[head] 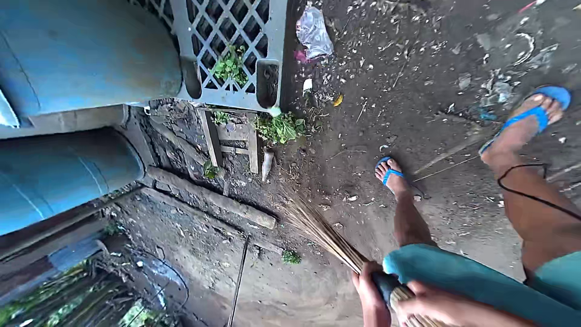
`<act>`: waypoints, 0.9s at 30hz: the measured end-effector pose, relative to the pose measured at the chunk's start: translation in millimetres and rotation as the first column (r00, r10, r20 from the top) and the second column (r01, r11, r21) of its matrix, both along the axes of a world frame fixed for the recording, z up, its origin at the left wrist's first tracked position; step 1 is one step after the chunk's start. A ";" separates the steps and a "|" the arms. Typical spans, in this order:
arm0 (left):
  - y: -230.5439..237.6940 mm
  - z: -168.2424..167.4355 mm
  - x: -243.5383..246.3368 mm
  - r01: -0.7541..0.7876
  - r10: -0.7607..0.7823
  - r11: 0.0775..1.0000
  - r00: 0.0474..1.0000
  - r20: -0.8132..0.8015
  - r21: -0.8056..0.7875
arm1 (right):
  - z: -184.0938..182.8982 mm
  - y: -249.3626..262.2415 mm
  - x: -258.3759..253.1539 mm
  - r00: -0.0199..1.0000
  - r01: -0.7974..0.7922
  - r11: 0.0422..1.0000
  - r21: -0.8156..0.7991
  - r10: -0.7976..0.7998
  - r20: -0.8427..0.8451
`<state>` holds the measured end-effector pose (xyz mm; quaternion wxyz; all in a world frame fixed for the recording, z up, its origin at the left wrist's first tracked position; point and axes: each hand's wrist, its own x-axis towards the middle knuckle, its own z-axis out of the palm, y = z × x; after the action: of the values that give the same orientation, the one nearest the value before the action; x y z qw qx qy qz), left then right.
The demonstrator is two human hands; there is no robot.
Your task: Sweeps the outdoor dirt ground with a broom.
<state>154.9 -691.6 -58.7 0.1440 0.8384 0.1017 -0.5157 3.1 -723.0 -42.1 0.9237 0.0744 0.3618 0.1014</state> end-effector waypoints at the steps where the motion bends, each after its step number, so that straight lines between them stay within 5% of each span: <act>1: -10.4 -19.3 -19.8 -0.008 0.009 1.000 1.000 -0.019 0.018 | -16.2 -14.0 -22.2 0.999 0.032 0.999 0.029 -0.032 0.002; 3: -53.1 -55.1 -79.1 0.061 -0.064 0.998 0.987 -0.145 -0.026 | -35.1 -42.9 -80.9 0.984 0.146 0.989 -0.003 -0.145 -0.102; 6: -146.6 -96.7 -189.9 0.355 -0.415 0.907 0.848 -0.330 -0.227 | -50.6 -69.1 -175.6 0.829 0.399 0.892 -0.213 -0.450 -0.331; 10: -231.4 -95.2 -278.7 0.635 -0.704 0.709 0.619 -0.348 -0.306 | -68.7 -98.9 -248.2 0.691 0.610 0.720 -0.330 -0.688 -0.224; 12: -216.9 -80.8 -273.9 0.622 -0.727 0.684 0.628 -0.279 -0.381 | -54.7 -87.6 -251.4 0.763 0.498 0.760 -0.418 -0.613 -0.205; 15: -155.0 -45.0 -256.0 0.467 -0.555 0.810 0.807 -0.204 -0.354 | -21.5 -49.6 -241.1 0.859 0.371 0.837 -0.403 -0.474 -0.193; 19: -102.5 -16.5 -240.1 0.313 -0.314 0.941 0.949 0.012 -0.126 | -17.2 -48.5 -241.0 0.955 0.295 0.955 -0.041 -0.295 0.002; 23: -129.2 -92.5 -220.5 0.203 -0.198 0.977 0.978 0.070 -0.071 | -91.9 -109.3 -225.0 0.977 0.203 0.976 -0.083 -0.195 0.090; 27: -248.1 -158.7 -273.7 0.469 -0.518 0.838 0.844 -0.138 -0.279 | -127.3 -179.7 -276.3 0.893 0.374 0.851 -0.369 -0.438 -0.105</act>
<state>-118.8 -939.7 -217.5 0.0919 0.7544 -0.1661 -0.6284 -273.2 -902.7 -169.4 0.8851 -0.0017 0.4341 -0.1681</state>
